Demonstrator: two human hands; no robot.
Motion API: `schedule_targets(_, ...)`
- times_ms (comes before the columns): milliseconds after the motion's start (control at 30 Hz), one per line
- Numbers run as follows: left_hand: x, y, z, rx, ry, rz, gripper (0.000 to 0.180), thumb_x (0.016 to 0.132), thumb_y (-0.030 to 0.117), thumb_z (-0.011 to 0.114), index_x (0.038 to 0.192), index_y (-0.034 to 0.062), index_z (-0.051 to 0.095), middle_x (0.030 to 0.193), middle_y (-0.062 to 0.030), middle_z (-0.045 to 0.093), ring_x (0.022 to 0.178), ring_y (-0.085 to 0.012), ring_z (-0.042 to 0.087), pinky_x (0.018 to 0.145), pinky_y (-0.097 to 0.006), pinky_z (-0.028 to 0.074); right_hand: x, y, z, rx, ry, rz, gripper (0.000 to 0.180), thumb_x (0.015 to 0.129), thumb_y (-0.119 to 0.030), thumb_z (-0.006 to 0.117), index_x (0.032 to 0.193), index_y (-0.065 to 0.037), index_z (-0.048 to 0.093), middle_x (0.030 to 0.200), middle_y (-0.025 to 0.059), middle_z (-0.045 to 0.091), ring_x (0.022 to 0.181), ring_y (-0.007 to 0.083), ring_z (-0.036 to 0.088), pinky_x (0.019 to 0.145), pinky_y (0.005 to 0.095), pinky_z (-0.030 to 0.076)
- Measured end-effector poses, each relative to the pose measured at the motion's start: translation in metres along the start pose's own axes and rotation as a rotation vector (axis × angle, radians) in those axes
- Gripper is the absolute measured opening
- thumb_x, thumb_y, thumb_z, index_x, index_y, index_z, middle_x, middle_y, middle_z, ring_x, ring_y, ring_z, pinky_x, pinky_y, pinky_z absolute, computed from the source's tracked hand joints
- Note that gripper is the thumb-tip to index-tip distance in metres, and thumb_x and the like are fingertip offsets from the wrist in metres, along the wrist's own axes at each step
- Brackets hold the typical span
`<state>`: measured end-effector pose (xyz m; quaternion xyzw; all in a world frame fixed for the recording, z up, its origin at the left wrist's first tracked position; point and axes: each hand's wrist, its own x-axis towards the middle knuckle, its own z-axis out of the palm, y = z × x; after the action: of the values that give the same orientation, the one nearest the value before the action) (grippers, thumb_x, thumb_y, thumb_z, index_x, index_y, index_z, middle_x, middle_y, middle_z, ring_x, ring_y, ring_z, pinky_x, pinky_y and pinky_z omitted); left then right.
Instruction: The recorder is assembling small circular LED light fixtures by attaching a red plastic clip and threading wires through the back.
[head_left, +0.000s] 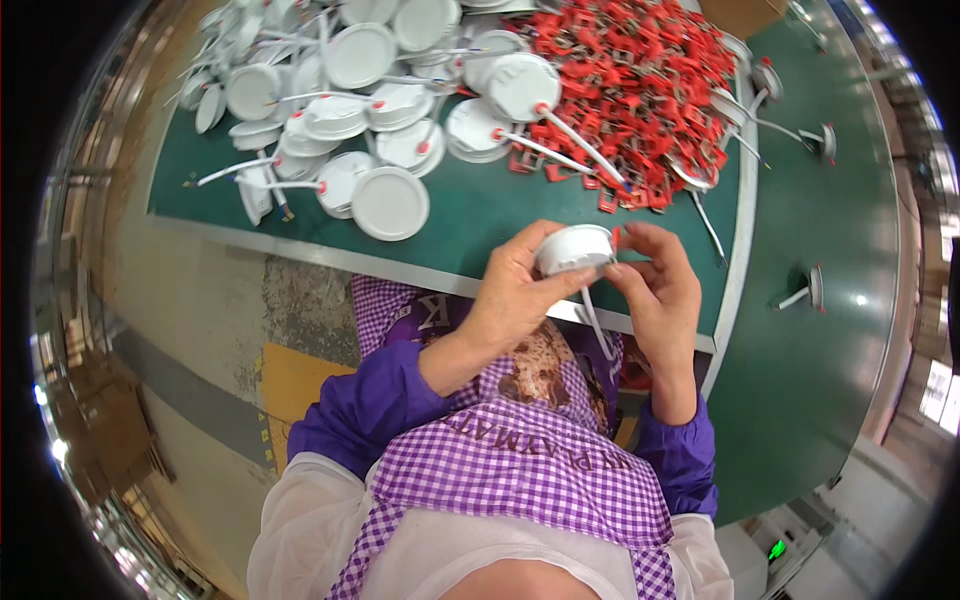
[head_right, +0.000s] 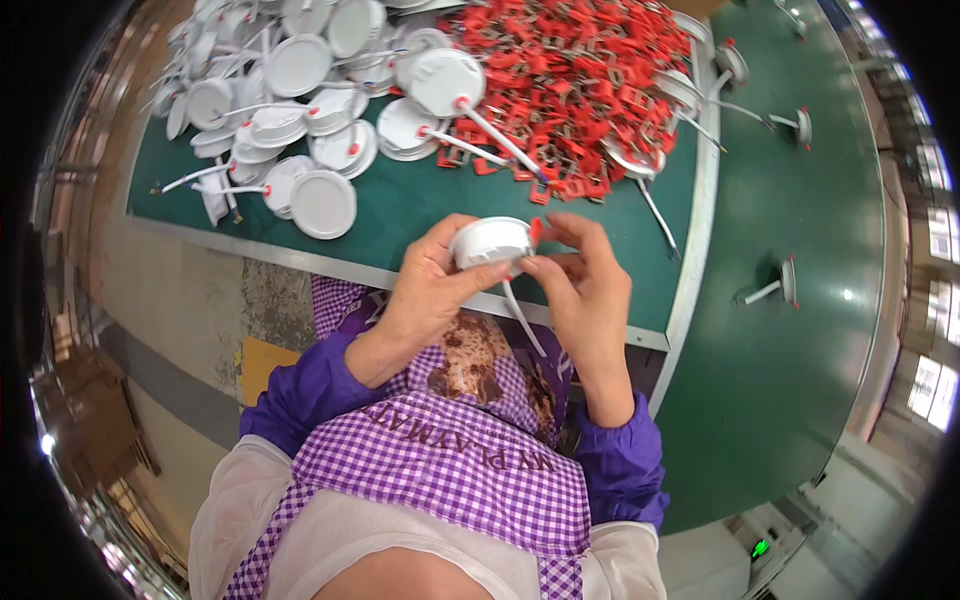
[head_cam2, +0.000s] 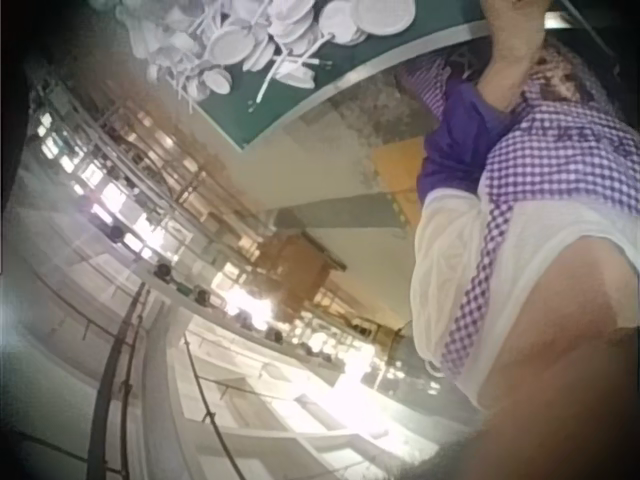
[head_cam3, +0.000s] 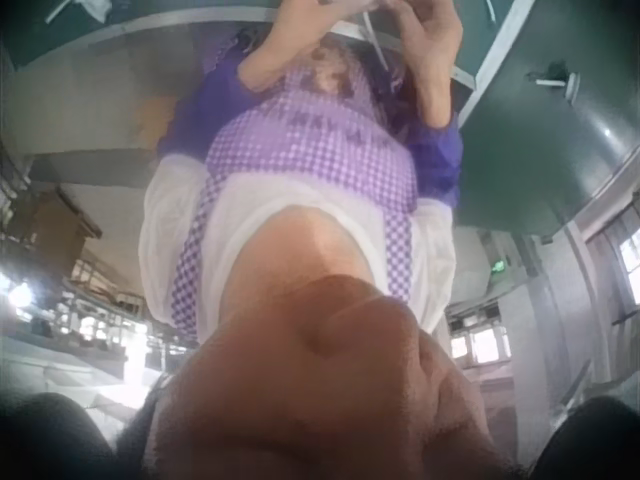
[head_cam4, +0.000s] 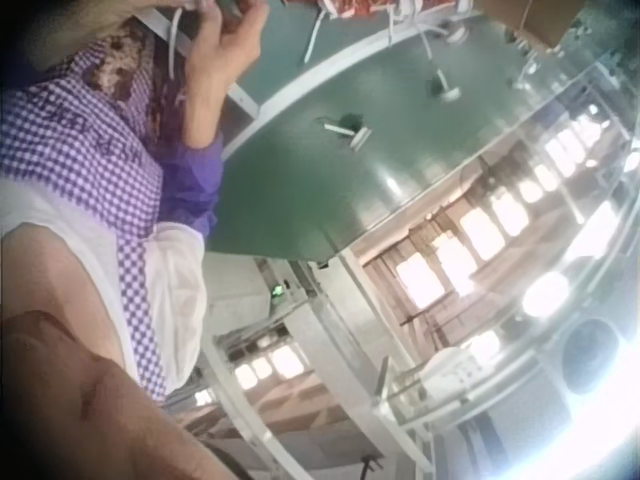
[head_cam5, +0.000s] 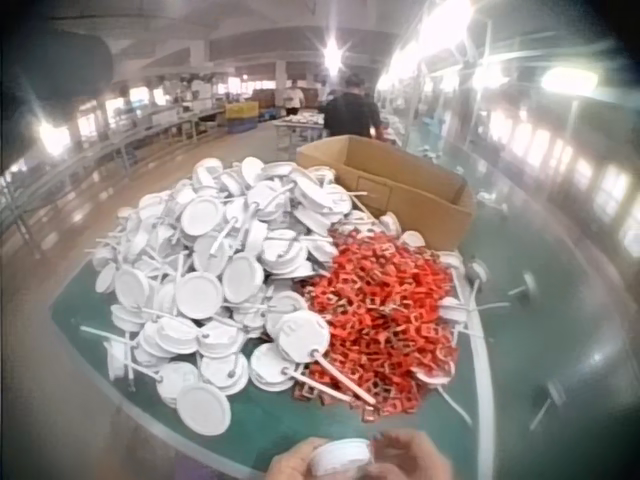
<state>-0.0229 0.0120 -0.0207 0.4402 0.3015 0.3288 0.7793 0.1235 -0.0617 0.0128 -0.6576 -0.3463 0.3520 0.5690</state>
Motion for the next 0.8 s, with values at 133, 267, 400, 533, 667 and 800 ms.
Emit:
schedule_targets(133, 0.011, 0.01, 0.004, -0.076, -0.039, -0.02, 0.031, 0.082, -0.002, 0.072, 0.111, 0.0021, 0.058, 0.1, -0.0036, 0.065, 0.089, -0.0101, 0.063, 0.08, -0.025, 0.053, 0.019, -0.02, -0.015, -0.045, -0.214, 0.046, 0.037, 0.083, 0.0, 0.068, 0.118, 0.005, 0.057, 0.105, 0.0154, 0.067, 0.092, 0.0164, 0.066, 0.076, 0.0285, 0.056)
schedule_targets(267, 0.023, 0.024, 0.015, -0.077, -0.079, 0.009, 0.036, 0.083, -0.004, 0.069, 0.115, 0.0027, 0.057, 0.109, -0.0076, 0.064, 0.097, -0.0148, 0.063, 0.086, -0.029, 0.053, 0.037, -0.042, -0.037, -0.375, -0.294, -0.109, 0.042, 0.08, -0.007, 0.073, 0.117, 0.005, 0.059, 0.103, 0.0118, 0.067, 0.085, 0.0141, 0.067, 0.074, 0.0269, 0.053)
schedule_targets(400, 0.032, 0.03, 0.019, -0.032, -0.15, 0.01, 0.041, 0.089, 0.002, 0.065, 0.126, 0.0013, 0.048, 0.118, -0.0127, 0.061, 0.105, -0.0224, 0.064, 0.09, -0.04, 0.056, 0.042, -0.05, -0.05, -0.476, -0.268, -0.204, 0.038, 0.082, -0.016, 0.075, 0.111, 0.005, 0.06, 0.094, 0.0119, 0.069, 0.073, 0.0147, 0.067, 0.066, 0.0274, 0.051)
schedule_targets(533, 0.036, 0.027, 0.031, -0.04, -0.157, -0.012, 0.039, 0.087, 0.0, 0.067, 0.121, 0.0037, 0.051, 0.112, -0.0093, 0.063, 0.099, -0.018, 0.065, 0.083, -0.033, 0.058, 0.036, -0.045, -0.062, -0.456, -0.233, -0.228, 0.037, 0.083, -0.017, 0.075, 0.11, 0.004, 0.061, 0.093, 0.012, 0.069, 0.072, 0.0149, 0.067, 0.066, 0.0274, 0.051)
schedule_targets(667, 0.034, 0.025, 0.032, 0.002, -0.167, -0.019, 0.042, 0.088, 0.004, 0.066, 0.126, 0.0012, 0.048, 0.118, -0.0129, 0.061, 0.105, -0.0233, 0.064, 0.091, -0.041, 0.056, 0.034, -0.04, -0.062, -0.425, -0.193, -0.216, 0.039, 0.079, -0.022, 0.077, 0.106, 0.003, 0.064, 0.092, 0.015, 0.069, 0.077, 0.0216, 0.068, 0.07, 0.0316, 0.053)
schedule_targets(800, 0.03, 0.027, 0.036, 0.001, -0.16, -0.036, 0.041, 0.089, 0.005, 0.066, 0.127, 0.0005, 0.049, 0.118, -0.0131, 0.061, 0.104, -0.0225, 0.064, 0.088, -0.04, 0.058, 0.034, -0.041, -0.06, -0.416, -0.244, -0.175, 0.036, 0.084, -0.016, 0.074, 0.112, 0.003, 0.061, 0.095, 0.013, 0.066, 0.074, 0.0151, 0.066, 0.066, 0.0282, 0.052)
